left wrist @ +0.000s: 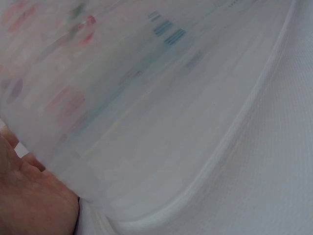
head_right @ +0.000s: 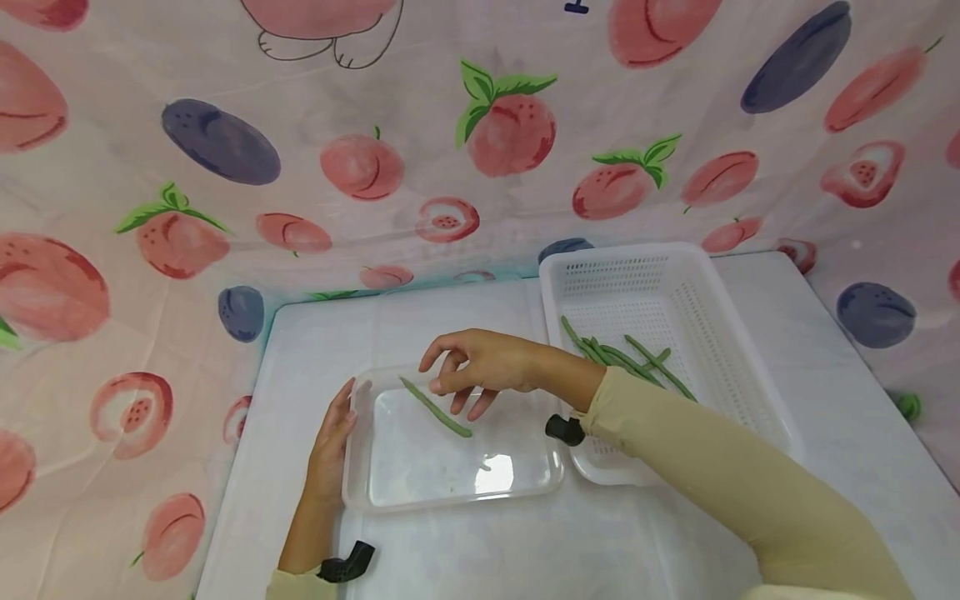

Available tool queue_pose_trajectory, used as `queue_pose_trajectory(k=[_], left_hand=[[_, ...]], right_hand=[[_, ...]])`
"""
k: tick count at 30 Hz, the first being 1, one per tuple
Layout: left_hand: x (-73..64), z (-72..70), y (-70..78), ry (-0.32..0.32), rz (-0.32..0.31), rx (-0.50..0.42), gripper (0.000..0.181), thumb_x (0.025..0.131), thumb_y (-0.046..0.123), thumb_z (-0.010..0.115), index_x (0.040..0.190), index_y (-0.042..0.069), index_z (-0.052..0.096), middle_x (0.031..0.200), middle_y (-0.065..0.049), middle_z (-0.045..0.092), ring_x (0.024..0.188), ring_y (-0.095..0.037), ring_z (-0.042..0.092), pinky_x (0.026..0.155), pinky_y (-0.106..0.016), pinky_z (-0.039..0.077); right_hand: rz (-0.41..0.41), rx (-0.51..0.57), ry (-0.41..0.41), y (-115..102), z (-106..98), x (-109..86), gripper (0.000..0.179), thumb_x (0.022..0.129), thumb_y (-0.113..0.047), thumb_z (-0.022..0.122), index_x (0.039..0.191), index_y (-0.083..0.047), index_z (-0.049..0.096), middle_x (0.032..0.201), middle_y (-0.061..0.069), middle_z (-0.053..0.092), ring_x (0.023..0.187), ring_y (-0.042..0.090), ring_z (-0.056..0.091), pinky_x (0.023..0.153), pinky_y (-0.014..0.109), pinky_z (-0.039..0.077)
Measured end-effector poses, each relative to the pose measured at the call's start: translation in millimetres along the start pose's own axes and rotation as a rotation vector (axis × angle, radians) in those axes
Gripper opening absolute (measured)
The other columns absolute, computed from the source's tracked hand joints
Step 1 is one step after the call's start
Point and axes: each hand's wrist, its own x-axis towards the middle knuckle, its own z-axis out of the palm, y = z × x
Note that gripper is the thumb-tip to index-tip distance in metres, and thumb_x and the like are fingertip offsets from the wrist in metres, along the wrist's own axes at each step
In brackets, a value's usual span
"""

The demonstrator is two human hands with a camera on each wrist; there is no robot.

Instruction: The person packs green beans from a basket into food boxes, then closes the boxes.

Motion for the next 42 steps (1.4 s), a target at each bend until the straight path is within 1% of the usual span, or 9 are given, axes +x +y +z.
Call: queue_pose_trajectory(k=[4, 9, 13, 16, 21, 26, 32, 38, 42], left_hand=[[0.3, 0.2, -0.2, 0.002, -0.002, 0.007, 0.052, 0.107, 0.039, 0.047, 0.157, 0.04, 0.034, 0.165, 0.018, 0.03, 0.154, -0.02, 0.032, 0.114, -0.056, 0.041], [0.3, 0.6, 0.8, 0.007, 0.002, 0.027, 0.051, 0.107, 0.039, 0.046, 0.157, 0.04, 0.034, 0.166, 0.015, 0.03, 0.155, -0.023, 0.03, 0.115, -0.059, 0.039], [0.3, 0.3, 1.0, 0.0, 0.004, 0.022, 0.051, 0.107, 0.039, 0.046, 0.157, 0.04, 0.034, 0.166, 0.015, 0.03, 0.154, -0.023, 0.031, 0.114, -0.06, 0.039], [-0.1, 0.0, 1.0, -0.004, 0.004, 0.019, 0.051, 0.108, 0.038, 0.045, 0.157, 0.04, 0.034, 0.166, 0.016, 0.03, 0.154, -0.023, 0.032, 0.114, -0.06, 0.039], [-0.2, 0.1, 0.4, 0.0, 0.007, 0.026, 0.051, 0.108, 0.037, 0.045, 0.157, 0.038, 0.033, 0.167, 0.013, 0.028, 0.156, -0.024, 0.028, 0.116, -0.059, 0.036], [-1.3, 0.7, 1.1, 0.002, 0.002, 0.027, 0.052, 0.108, 0.038, 0.045, 0.158, 0.037, 0.032, 0.168, 0.012, 0.027, 0.156, -0.026, 0.028, 0.115, -0.06, 0.037], [-1.3, 1.2, 1.1, 0.003, 0.007, 0.039, 0.052, 0.108, 0.038, 0.045, 0.158, 0.037, 0.032, 0.168, 0.012, 0.026, 0.156, -0.027, 0.026, 0.116, -0.061, 0.036], [-0.9, 1.2, 0.4, 0.007, 0.0, 0.03, 0.052, 0.108, 0.037, 0.045, 0.158, 0.037, 0.033, 0.168, 0.012, 0.026, 0.156, -0.027, 0.027, 0.115, -0.062, 0.037], [-0.3, 1.3, 0.4, 0.006, -0.004, 0.014, 0.052, 0.107, 0.036, 0.046, 0.158, 0.037, 0.033, 0.168, 0.014, 0.026, 0.156, -0.025, 0.027, 0.115, -0.062, 0.037]], right_hand=[[-0.003, 0.007, 0.003, 1.4, -1.4, -2.3, 0.036, 0.096, -0.02, 0.073, 0.13, -0.019, 0.061, 0.11, 0.017, 0.065, 0.086, 0.03, 0.074, 0.072, 0.049, 0.064], [-0.003, 0.011, 0.015, 2.4, -4.8, -8.0, 0.038, 0.095, -0.023, 0.074, 0.13, -0.018, 0.061, 0.105, 0.014, 0.066, 0.088, 0.03, 0.074, 0.073, 0.049, 0.064], [-0.016, 0.028, 0.032, 4.0, -11.4, -14.6, 0.039, 0.095, -0.023, 0.074, 0.13, -0.015, 0.06, 0.101, 0.011, 0.064, 0.088, 0.031, 0.074, 0.074, 0.05, 0.063], [-0.024, 0.046, 0.048, 4.3, -18.1, -21.7, 0.04, 0.095, -0.022, 0.074, 0.131, -0.013, 0.06, 0.103, 0.012, 0.063, 0.089, 0.032, 0.074, 0.077, 0.051, 0.063], [-0.032, 0.033, 0.092, 5.0, -33.1, -39.1, 0.04, 0.097, -0.024, 0.071, 0.133, -0.011, 0.058, 0.108, 0.014, 0.063, 0.091, 0.034, 0.074, 0.08, 0.05, 0.063], [-0.049, -0.008, 0.136, 8.1, -50.7, -58.9, 0.04, 0.1, -0.024, 0.067, 0.135, -0.009, 0.056, 0.112, 0.017, 0.063, 0.091, 0.033, 0.073, 0.081, 0.048, 0.063], [-0.058, 0.002, 0.185, 15.5, -71.2, -80.1, 0.042, 0.101, -0.021, 0.065, 0.136, -0.003, 0.052, 0.116, 0.019, 0.061, 0.096, 0.033, 0.072, 0.085, 0.046, 0.062], [-0.068, -0.003, 0.209, 26.6, -90.2, -97.2, 0.041, 0.102, -0.019, 0.063, 0.137, -0.001, 0.05, 0.115, 0.015, 0.063, 0.098, 0.03, 0.071, 0.088, 0.045, 0.062], [-0.07, 0.005, 0.22, 36.0, -102.4, -105.7, 0.038, 0.103, -0.016, 0.061, 0.136, -0.002, 0.05, 0.115, 0.012, 0.065, 0.101, 0.033, 0.072, 0.089, 0.044, 0.061]])
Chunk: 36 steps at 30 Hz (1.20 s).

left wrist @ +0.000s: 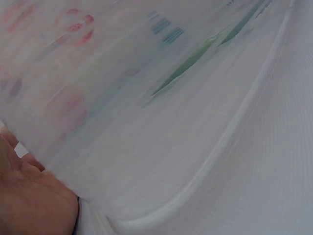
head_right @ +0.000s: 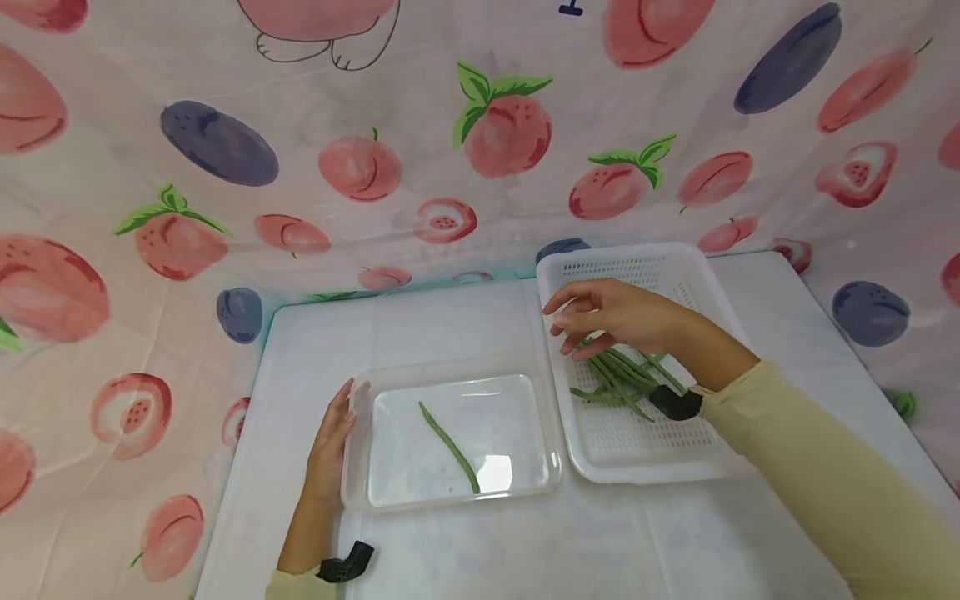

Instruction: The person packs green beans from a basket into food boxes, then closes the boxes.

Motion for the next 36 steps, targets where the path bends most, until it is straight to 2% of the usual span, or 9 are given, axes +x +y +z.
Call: queue_pose_trajectory(k=[8, 17, 24, 30, 36], left_hand=[[0.3, -0.4, -0.2, -0.006, -0.002, -0.008, 0.051, 0.108, 0.037, 0.045, 0.157, 0.038, 0.033, 0.166, 0.013, 0.029, 0.154, -0.025, 0.032, 0.113, -0.061, 0.04], [0.0, -0.3, 0.2, -0.011, 0.006, -0.002, 0.051, 0.108, 0.036, 0.044, 0.158, 0.038, 0.032, 0.167, 0.012, 0.029, 0.155, -0.025, 0.029, 0.115, -0.063, 0.036], [-0.3, -0.4, 0.6, -0.009, -0.012, -0.021, 0.051, 0.108, 0.036, 0.045, 0.158, 0.039, 0.032, 0.166, 0.015, 0.029, 0.153, -0.023, 0.033, 0.114, -0.059, 0.04], [-0.7, -0.3, 1.8, -0.005, -0.01, -0.022, 0.051, 0.108, 0.035, 0.045, 0.157, 0.039, 0.033, 0.166, 0.015, 0.03, 0.153, -0.022, 0.033, 0.113, -0.058, 0.042], [0.0, -0.3, 1.3, 0.002, -0.007, -0.008, 0.051, 0.107, 0.038, 0.047, 0.157, 0.04, 0.034, 0.166, 0.015, 0.03, 0.153, -0.023, 0.034, 0.113, -0.057, 0.042]], right_hand=[[0.038, -0.061, 0.02, 17.3, -17.6, -6.8, 0.04, 0.102, -0.017, 0.062, 0.136, 0.001, 0.05, 0.119, 0.016, 0.066, 0.109, 0.041, 0.068, 0.092, 0.041, 0.06], [0.097, -0.103, 0.02, 41.1, -31.6, -8.9, 0.044, 0.101, -0.018, 0.064, 0.136, 0.007, 0.052, 0.124, 0.014, 0.067, 0.112, 0.037, 0.068, 0.094, 0.039, 0.06], [0.149, -0.083, -0.06, 60.7, -41.4, -9.2, 0.043, 0.101, -0.014, 0.064, 0.136, 0.008, 0.054, 0.128, 0.014, 0.067, 0.117, 0.026, 0.069, 0.099, 0.035, 0.057], [0.206, -0.112, -0.1, 75.6, -43.0, -5.3, 0.044, 0.1, -0.018, 0.065, 0.136, 0.005, 0.055, 0.136, 0.023, 0.062, 0.121, 0.03, 0.066, 0.101, 0.033, 0.056], [0.208, -0.119, -0.157, 87.0, -42.6, -2.1, 0.04, 0.099, -0.015, 0.065, 0.134, 0.003, 0.057, 0.137, 0.022, 0.063, 0.121, 0.027, 0.066, 0.1, 0.031, 0.056]])
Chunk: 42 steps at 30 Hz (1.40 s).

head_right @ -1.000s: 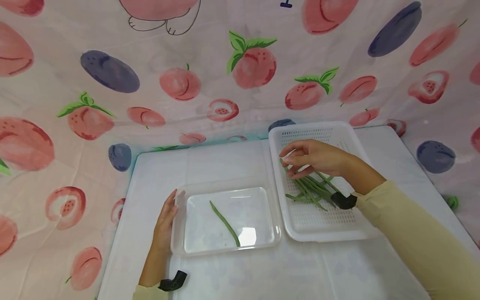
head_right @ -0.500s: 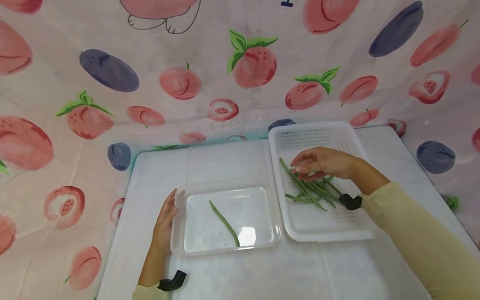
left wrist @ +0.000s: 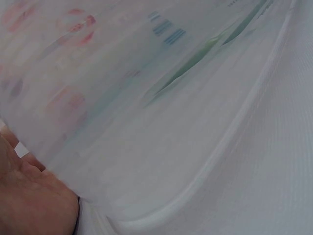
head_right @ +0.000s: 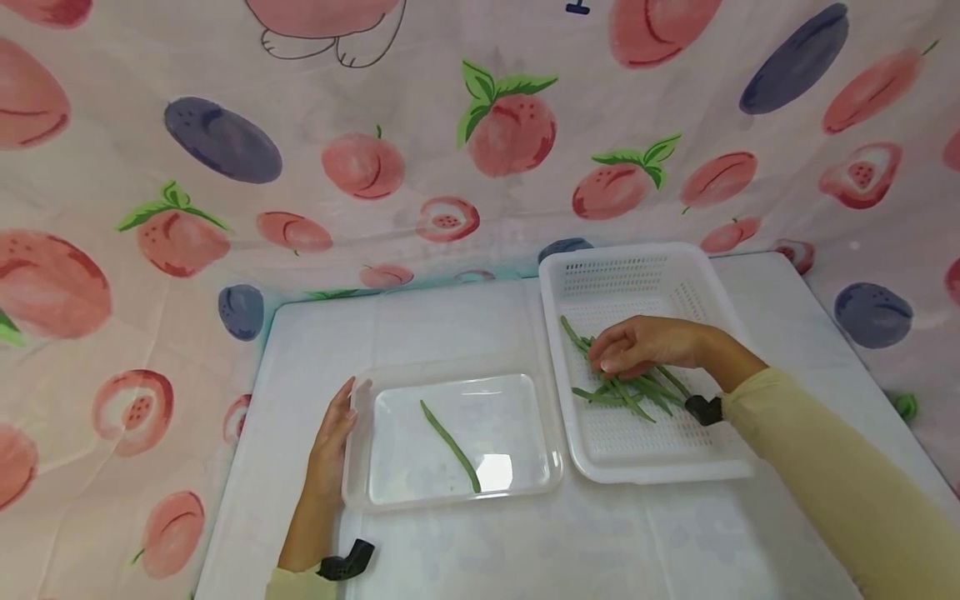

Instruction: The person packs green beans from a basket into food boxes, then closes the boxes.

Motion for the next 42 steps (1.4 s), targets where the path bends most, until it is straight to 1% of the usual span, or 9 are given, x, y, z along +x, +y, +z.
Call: queue_pose_trajectory(k=[6, 13, 19, 21, 26, 28, 33, 38, 42], left_hand=[[0.3, 0.3, 0.1, -0.002, -0.005, -0.007, 0.052, 0.107, 0.039, 0.047, 0.157, 0.04, 0.034, 0.166, 0.016, 0.03, 0.154, -0.021, 0.032, 0.114, -0.057, 0.04], [0.0, 0.5, 0.0, 0.001, -0.002, -0.002, 0.052, 0.107, 0.038, 0.047, 0.157, 0.039, 0.034, 0.166, 0.015, 0.029, 0.156, -0.022, 0.028, 0.116, -0.059, 0.037], [-0.1, 0.7, -0.1, 0.004, 0.004, 0.013, 0.052, 0.107, 0.038, 0.047, 0.157, 0.037, 0.034, 0.167, 0.015, 0.028, 0.158, -0.021, 0.022, 0.12, -0.06, 0.031], [-0.1, 0.4, 0.4, -0.001, 0.009, 0.014, 0.052, 0.107, 0.038, 0.046, 0.158, 0.036, 0.033, 0.168, 0.013, 0.027, 0.158, -0.023, 0.022, 0.119, -0.061, 0.031], [0.7, -0.9, -0.2, -0.009, 0.013, 0.008, 0.052, 0.107, 0.036, 0.045, 0.158, 0.035, 0.033, 0.168, 0.012, 0.028, 0.157, -0.024, 0.023, 0.119, -0.062, 0.031], [1.1, -1.3, -0.8, -0.009, 0.012, 0.003, 0.052, 0.107, 0.035, 0.046, 0.158, 0.035, 0.033, 0.167, 0.012, 0.028, 0.157, -0.023, 0.024, 0.118, -0.062, 0.032], [1.3, -1.7, -1.2, -0.009, 0.01, -0.015, 0.052, 0.107, 0.035, 0.047, 0.158, 0.036, 0.034, 0.167, 0.013, 0.029, 0.156, -0.023, 0.027, 0.118, -0.06, 0.034], [1.1, -1.1, -0.5, -0.019, 0.011, -0.019, 0.053, 0.108, 0.035, 0.045, 0.159, 0.035, 0.032, 0.167, 0.012, 0.028, 0.155, -0.025, 0.03, 0.115, -0.06, 0.038], [1.1, -1.1, 0.0, -0.016, 0.009, -0.015, 0.053, 0.108, 0.035, 0.046, 0.159, 0.035, 0.032, 0.167, 0.013, 0.028, 0.155, -0.025, 0.031, 0.115, -0.06, 0.039]], right_hand=[[0.001, -0.03, -0.033, 10.2, 3.4, 8.8, 0.043, 0.096, -0.017, 0.069, 0.133, 0.003, 0.059, 0.133, 0.022, 0.065, 0.12, 0.026, 0.065, 0.1, 0.031, 0.055], [0.016, -0.109, 0.008, 19.8, 7.9, 17.2, 0.039, 0.092, -0.02, 0.075, 0.126, -0.003, 0.067, 0.124, 0.013, 0.071, 0.109, 0.016, 0.067, 0.093, 0.025, 0.054], [0.001, -0.147, 0.007, 25.7, 8.7, 20.6, 0.039, 0.089, -0.02, 0.079, 0.123, -0.006, 0.07, 0.122, 0.011, 0.071, 0.102, 0.016, 0.064, 0.089, 0.025, 0.053], [0.003, -0.159, 0.003, 27.0, 8.8, 21.6, 0.038, 0.088, -0.021, 0.08, 0.123, -0.007, 0.071, 0.123, 0.011, 0.071, 0.102, 0.018, 0.062, 0.088, 0.026, 0.052], [0.014, -0.216, -0.008, 25.6, 11.2, 22.9, 0.038, 0.088, -0.022, 0.081, 0.123, -0.01, 0.072, 0.124, 0.008, 0.071, 0.112, 0.02, 0.061, 0.091, 0.024, 0.052], [0.027, -0.237, -0.013, 23.4, 12.7, 23.4, 0.038, 0.088, -0.023, 0.081, 0.123, -0.011, 0.073, 0.125, 0.007, 0.071, 0.111, 0.02, 0.061, 0.087, 0.026, 0.054], [0.078, -0.266, -0.022, 19.3, 15.0, 26.9, 0.04, 0.086, -0.025, 0.083, 0.123, -0.013, 0.073, 0.125, 0.006, 0.071, 0.091, 0.017, 0.06, 0.068, 0.027, 0.052], [0.079, -0.273, -0.025, 19.9, 15.9, 31.0, 0.039, 0.084, -0.023, 0.084, 0.12, -0.009, 0.074, 0.12, 0.008, 0.073, 0.079, 0.012, 0.061, 0.06, 0.024, 0.052], [0.057, -0.267, -0.017, 21.8, 16.5, 33.1, 0.032, 0.084, -0.021, 0.084, 0.111, -0.007, 0.077, 0.11, 0.006, 0.075, 0.065, 0.009, 0.056, 0.056, 0.024, 0.051]])
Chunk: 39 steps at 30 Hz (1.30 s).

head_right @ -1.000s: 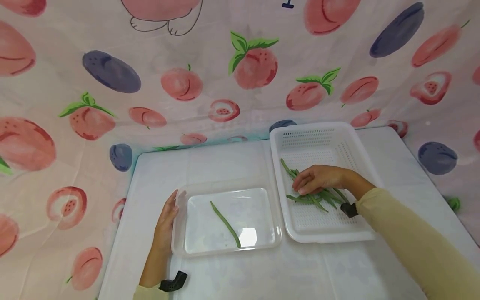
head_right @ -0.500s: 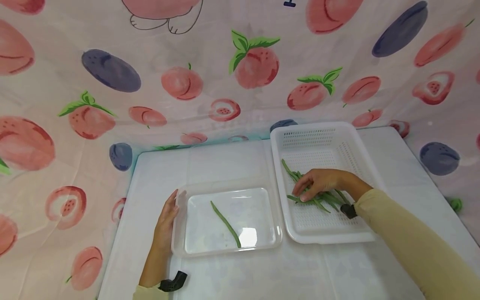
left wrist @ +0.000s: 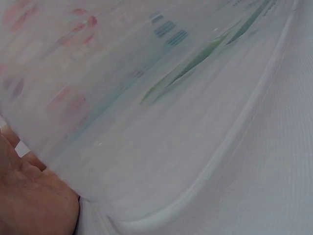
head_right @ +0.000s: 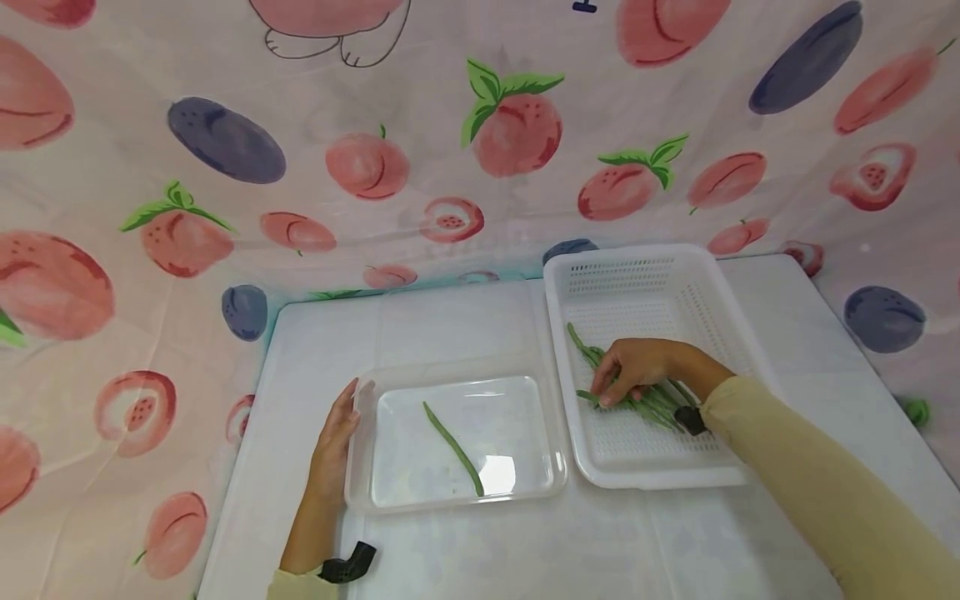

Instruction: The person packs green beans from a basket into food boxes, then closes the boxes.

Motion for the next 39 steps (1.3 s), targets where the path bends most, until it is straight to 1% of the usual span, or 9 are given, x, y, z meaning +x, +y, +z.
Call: queue_pose_trajectory(k=[4, 10, 18, 20, 24, 27, 30, 33, 39], left_hand=[[0.5, 0.6, 0.4, 0.001, 0.002, -0.001, 0.052, 0.108, 0.034, 0.045, 0.158, 0.036, 0.033, 0.167, 0.013, 0.029, 0.154, -0.024, 0.032, 0.114, -0.059, 0.04], [1.0, 0.5, 1.6, -0.002, 0.006, -0.018, 0.05, 0.108, 0.033, 0.045, 0.157, 0.038, 0.034, 0.165, 0.016, 0.031, 0.154, -0.02, 0.032, 0.115, -0.057, 0.039], [1.3, -1.1, 1.2, -0.006, 0.009, -0.008, 0.051, 0.108, 0.033, 0.044, 0.157, 0.037, 0.033, 0.166, 0.014, 0.03, 0.154, -0.021, 0.031, 0.115, -0.058, 0.039], [1.3, -1.1, 1.1, -0.003, 0.006, -0.006, 0.05, 0.108, 0.033, 0.044, 0.157, 0.037, 0.033, 0.166, 0.014, 0.03, 0.154, -0.021, 0.031, 0.115, -0.057, 0.039], [1.2, -0.5, 1.3, -0.003, 0.002, -0.012, 0.051, 0.108, 0.034, 0.045, 0.157, 0.037, 0.034, 0.166, 0.014, 0.031, 0.153, -0.022, 0.033, 0.113, -0.053, 0.044], [0.8, 0.0, 1.9, -0.003, -0.002, -0.004, 0.051, 0.108, 0.034, 0.045, 0.158, 0.037, 0.033, 0.167, 0.013, 0.03, 0.153, -0.023, 0.033, 0.111, -0.049, 0.046], [0.7, -0.2, 1.2, -0.002, 0.002, -0.003, 0.051, 0.108, 0.034, 0.044, 0.158, 0.036, 0.032, 0.167, 0.012, 0.029, 0.154, -0.025, 0.033, 0.111, -0.05, 0.047], [0.9, -0.3, -0.1, 0.003, -0.001, -0.004, 0.051, 0.108, 0.035, 0.045, 0.157, 0.037, 0.034, 0.166, 0.013, 0.03, 0.153, -0.023, 0.033, 0.111, -0.051, 0.046], [0.3, -0.2, -1.0, 0.006, -0.005, -0.004, 0.051, 0.107, 0.037, 0.046, 0.157, 0.037, 0.034, 0.166, 0.015, 0.031, 0.154, -0.022, 0.033, 0.112, -0.052, 0.045]], right_hand=[[-0.032, 0.007, 0.01, 2.1, -0.5, -0.4, 0.025, 0.085, -0.02, 0.083, 0.105, -0.006, 0.079, 0.098, 0.003, 0.074, 0.059, 0.006, 0.053, 0.055, 0.023, 0.05], [-0.055, 0.004, 0.048, 1.7, -1.6, -2.9, 0.02, 0.085, -0.019, 0.082, 0.101, -0.007, 0.08, 0.087, 0.001, 0.069, 0.065, 0.007, 0.053, 0.058, 0.022, 0.047], [-0.119, 0.021, 0.136, -2.0, -2.8, -9.7, 0.023, 0.089, -0.023, 0.079, 0.104, -0.006, 0.078, 0.087, 0.0, 0.07, 0.079, 0.009, 0.058, 0.074, 0.026, 0.052], [-0.125, 0.037, 0.168, -3.6, -2.6, -10.9, 0.023, 0.09, -0.023, 0.078, 0.104, -0.005, 0.076, 0.087, 0.001, 0.07, 0.08, 0.01, 0.059, 0.074, 0.028, 0.052], [-0.124, 0.148, 0.222, -8.5, -1.0, -12.4, 0.026, 0.094, -0.022, 0.074, 0.107, 0.0, 0.069, 0.096, 0.007, 0.067, 0.088, 0.014, 0.063, 0.082, 0.03, 0.058], [-0.118, 0.242, 0.251, -12.3, 0.6, -12.4, 0.031, 0.097, -0.02, 0.071, 0.112, 0.005, 0.062, 0.105, 0.015, 0.064, 0.094, 0.02, 0.068, 0.085, 0.036, 0.061], [-0.108, 0.288, 0.278, -16.1, 1.5, -13.1, 0.037, 0.099, -0.023, 0.068, 0.118, 0.006, 0.057, 0.11, 0.02, 0.064, 0.096, 0.024, 0.069, 0.082, 0.041, 0.062], [-0.112, 0.33, 0.278, -19.7, 1.5, -15.6, 0.039, 0.101, -0.027, 0.065, 0.12, 0.005, 0.055, 0.111, 0.024, 0.067, 0.095, 0.028, 0.07, 0.078, 0.045, 0.062], [-0.158, 0.41, 0.257, -29.7, 3.6, -23.1, 0.033, 0.105, -0.031, 0.058, 0.118, -0.001, 0.052, 0.108, 0.023, 0.07, 0.083, 0.025, 0.069, 0.067, 0.045, 0.062]])
